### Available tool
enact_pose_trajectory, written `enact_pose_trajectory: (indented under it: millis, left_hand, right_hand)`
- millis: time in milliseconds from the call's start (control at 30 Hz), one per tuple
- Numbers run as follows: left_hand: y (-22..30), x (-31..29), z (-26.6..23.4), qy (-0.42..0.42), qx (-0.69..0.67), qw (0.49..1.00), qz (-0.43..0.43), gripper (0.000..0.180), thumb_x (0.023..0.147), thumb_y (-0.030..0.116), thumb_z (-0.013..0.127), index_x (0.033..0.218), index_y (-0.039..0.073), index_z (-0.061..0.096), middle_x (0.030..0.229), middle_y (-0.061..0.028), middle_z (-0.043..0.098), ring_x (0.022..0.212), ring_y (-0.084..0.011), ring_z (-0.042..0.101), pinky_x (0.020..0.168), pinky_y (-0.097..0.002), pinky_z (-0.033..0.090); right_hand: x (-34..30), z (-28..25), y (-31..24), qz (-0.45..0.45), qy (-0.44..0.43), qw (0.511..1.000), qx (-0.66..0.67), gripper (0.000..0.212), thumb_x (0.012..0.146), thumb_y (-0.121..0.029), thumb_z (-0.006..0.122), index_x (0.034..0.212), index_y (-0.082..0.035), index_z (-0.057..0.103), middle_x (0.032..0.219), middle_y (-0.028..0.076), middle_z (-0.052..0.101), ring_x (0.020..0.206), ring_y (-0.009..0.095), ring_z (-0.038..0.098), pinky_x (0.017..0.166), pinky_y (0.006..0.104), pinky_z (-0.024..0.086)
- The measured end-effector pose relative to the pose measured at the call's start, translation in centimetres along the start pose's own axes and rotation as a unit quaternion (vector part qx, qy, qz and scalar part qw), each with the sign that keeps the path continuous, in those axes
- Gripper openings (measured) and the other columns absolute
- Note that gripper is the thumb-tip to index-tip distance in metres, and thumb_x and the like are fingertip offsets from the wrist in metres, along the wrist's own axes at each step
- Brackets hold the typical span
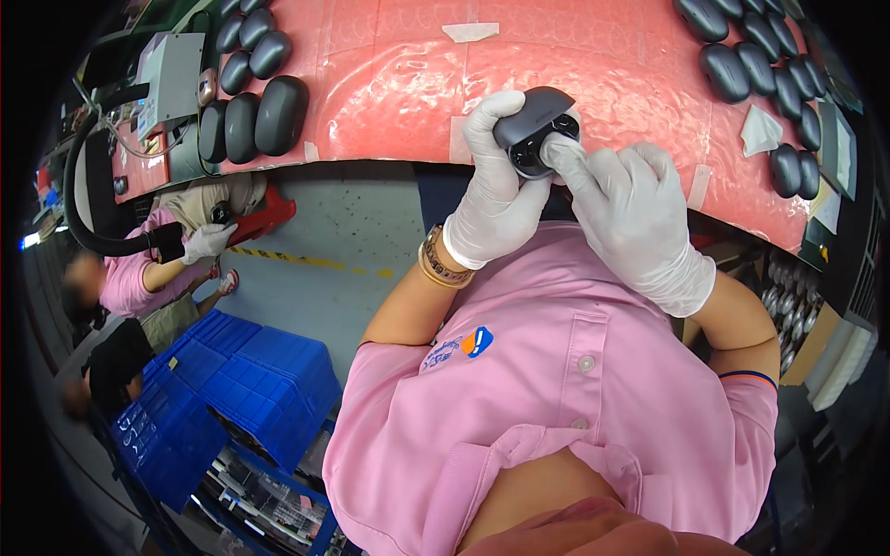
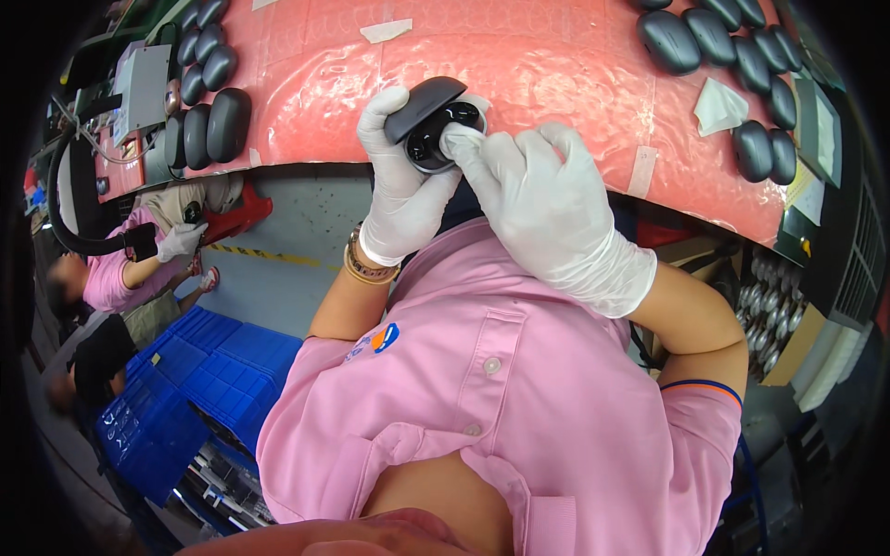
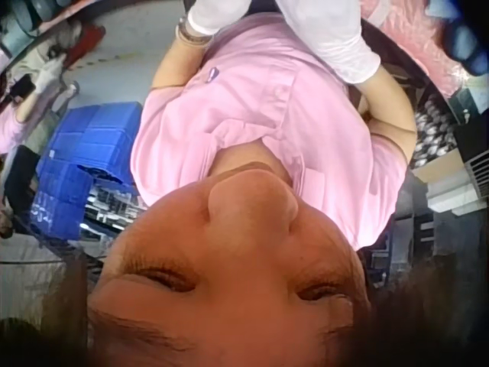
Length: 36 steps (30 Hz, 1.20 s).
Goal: Assembling and inspecting earbud charging cases on a factory production line.
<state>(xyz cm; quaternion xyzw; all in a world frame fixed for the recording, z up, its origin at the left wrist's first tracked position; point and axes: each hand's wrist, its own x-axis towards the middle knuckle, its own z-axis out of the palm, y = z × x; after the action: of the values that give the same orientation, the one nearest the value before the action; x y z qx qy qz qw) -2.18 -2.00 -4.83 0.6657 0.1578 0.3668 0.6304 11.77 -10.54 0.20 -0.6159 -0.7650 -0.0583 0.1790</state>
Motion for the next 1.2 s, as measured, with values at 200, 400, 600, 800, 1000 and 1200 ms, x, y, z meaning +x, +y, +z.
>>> enact_pose_trajectory:
  millis: [200, 400, 600, 800, 1000, 1200]
  left_hand:
    - [-0.5, -0.4, -0.1, 0.017, 0.016, 0.999, 0.025, 0.067, 0.080, -0.018, 0.048, 0.129, 0.013, 0.014, 0.113, -0.0168, 0.050, 0.095, -0.0198, 0.058, 0.080, -0.0327, 0.050]
    - [-0.8, -0.9, 0.3, 0.038, 0.068, 0.996, 0.046, 0.068, 0.081, -0.015, 0.050, 0.129, 0.012, 0.011, 0.114, -0.0189, 0.050, 0.098, -0.0234, 0.057, 0.085, -0.0352, 0.048]
    - [0.9, -0.6, 0.9, 0.021, 0.085, 0.996, -0.019, 0.068, 0.088, -0.001, 0.053, 0.135, 0.013, 0.006, 0.118, -0.0152, 0.047, 0.104, -0.0195, 0.053, 0.091, -0.0342, 0.044]
    - [3.6, 0.9, -0.1, 0.106, -0.232, 0.948, -0.191, 0.082, 0.065, -0.019, 0.049, 0.135, 0.012, 0.021, 0.124, -0.0132, 0.043, 0.110, -0.0219, 0.051, 0.093, -0.0366, 0.047]
    - [5.4, 1.1, -1.0, 0.096, -0.366, 0.893, -0.245, 0.082, 0.063, -0.017, 0.046, 0.135, 0.014, 0.023, 0.129, -0.0142, 0.040, 0.121, -0.0301, 0.047, 0.101, -0.0522, 0.042]
    - [4.6, 0.9, -1.1, 0.065, -0.398, 0.882, -0.243, 0.081, 0.062, -0.013, 0.050, 0.135, 0.011, 0.024, 0.127, -0.0169, 0.043, 0.120, -0.0346, 0.048, 0.103, -0.0496, 0.040]
  right_hand:
    - [-0.1, 0.7, -0.7, 0.072, 0.028, 0.959, 0.273, 0.047, 0.076, 0.005, 0.059, 0.122, -0.004, 0.057, 0.075, 0.004, 0.045, 0.066, 0.018, 0.046, 0.066, 0.0300, 0.040]
    - [-0.2, 1.2, -2.3, 0.217, 0.015, 0.801, 0.557, 0.035, 0.089, 0.004, 0.050, 0.124, -0.001, 0.055, 0.080, 0.005, 0.048, 0.069, 0.012, 0.046, 0.064, 0.0225, 0.039]
    - [-0.2, 1.3, -1.6, 0.094, 0.063, 0.930, 0.349, 0.044, 0.076, 0.007, 0.059, 0.118, -0.006, 0.061, 0.080, 0.007, 0.052, 0.069, 0.019, 0.052, 0.065, 0.0294, 0.042]
    - [0.4, 0.6, -1.1, 0.049, 0.121, 0.984, 0.118, 0.054, 0.062, 0.009, 0.059, 0.114, -0.008, 0.063, 0.073, 0.004, 0.049, 0.065, 0.022, 0.049, 0.063, 0.0334, 0.039]
    - [1.3, 1.0, 1.0, 0.162, 0.093, 0.929, 0.319, 0.046, 0.074, 0.012, 0.055, 0.118, -0.003, 0.062, 0.075, 0.006, 0.052, 0.066, 0.017, 0.051, 0.067, 0.0279, 0.042]
    - [0.7, 0.5, 1.7, 0.261, 0.078, 0.826, 0.493, 0.037, 0.085, 0.008, 0.050, 0.120, 0.000, 0.060, 0.092, 0.004, 0.060, 0.079, 0.010, 0.052, 0.076, 0.0226, 0.042]
